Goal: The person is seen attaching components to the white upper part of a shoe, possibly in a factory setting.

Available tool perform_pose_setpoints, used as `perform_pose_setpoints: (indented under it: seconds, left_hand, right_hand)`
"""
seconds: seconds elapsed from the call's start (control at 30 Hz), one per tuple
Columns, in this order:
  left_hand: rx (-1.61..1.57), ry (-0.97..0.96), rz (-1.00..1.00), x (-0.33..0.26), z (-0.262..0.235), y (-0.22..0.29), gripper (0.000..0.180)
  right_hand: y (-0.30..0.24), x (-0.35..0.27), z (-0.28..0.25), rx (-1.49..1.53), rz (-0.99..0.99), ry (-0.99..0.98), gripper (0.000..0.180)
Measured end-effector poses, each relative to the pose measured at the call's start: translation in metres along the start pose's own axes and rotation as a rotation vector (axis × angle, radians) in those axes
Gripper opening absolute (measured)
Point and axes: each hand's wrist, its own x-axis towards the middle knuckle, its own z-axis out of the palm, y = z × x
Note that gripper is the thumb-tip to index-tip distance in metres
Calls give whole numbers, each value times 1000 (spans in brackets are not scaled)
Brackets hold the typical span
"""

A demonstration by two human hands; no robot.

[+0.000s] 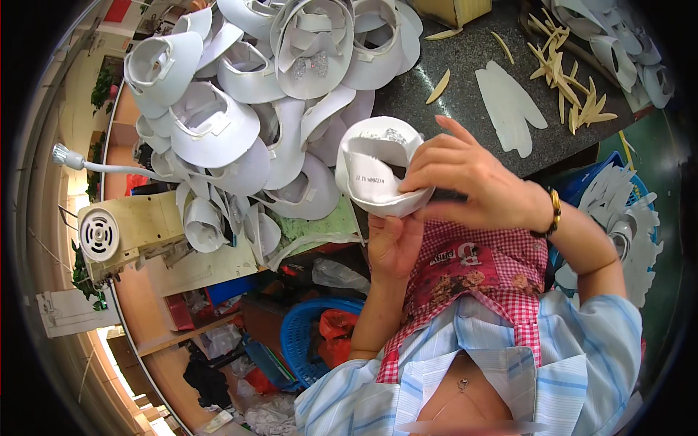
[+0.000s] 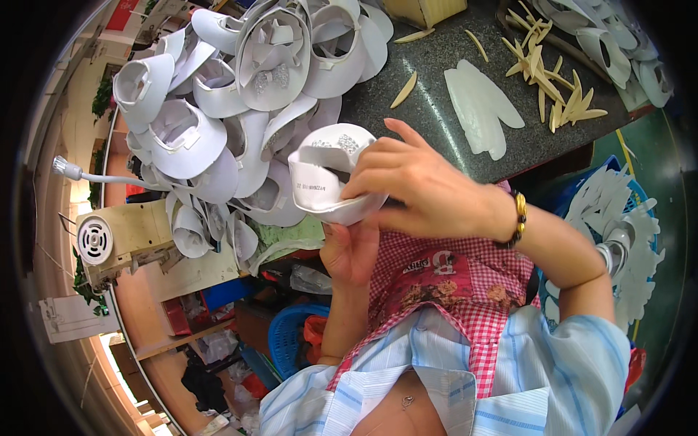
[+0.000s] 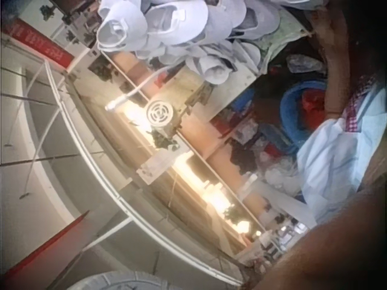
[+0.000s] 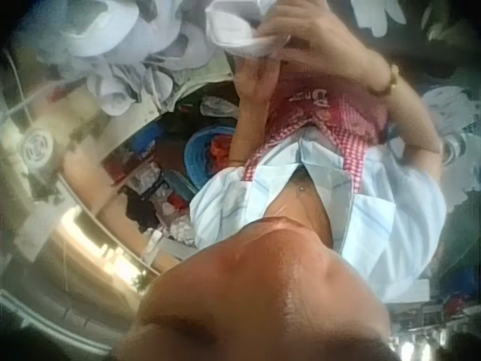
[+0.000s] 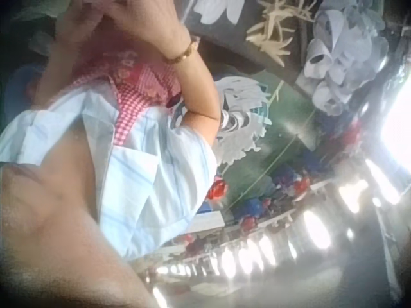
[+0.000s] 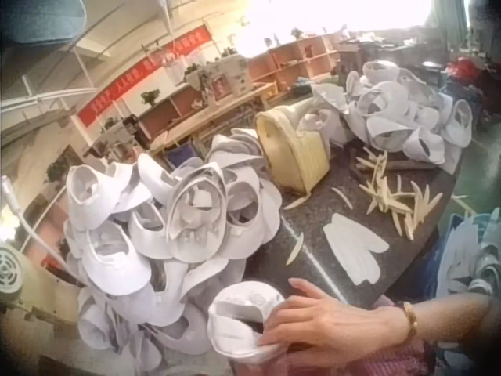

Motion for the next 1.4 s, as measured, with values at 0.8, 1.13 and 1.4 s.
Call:
perform_pose_setpoints:
  seconds: [0.8,1.13,1.4]
  left_hand:
    - [97,78,-76,-16,-7,-5,60]
    - [245,13,19,-14,2,8,58]
    - [-39,165,-130,-18,8,-12,58]
  right_hand:
    - [-8,-19,-4,120,108,-136,19]
    - [-6,-27,-4,58,-2,-136,19]
    - [-15,-26,-15,43,156,-248,23]
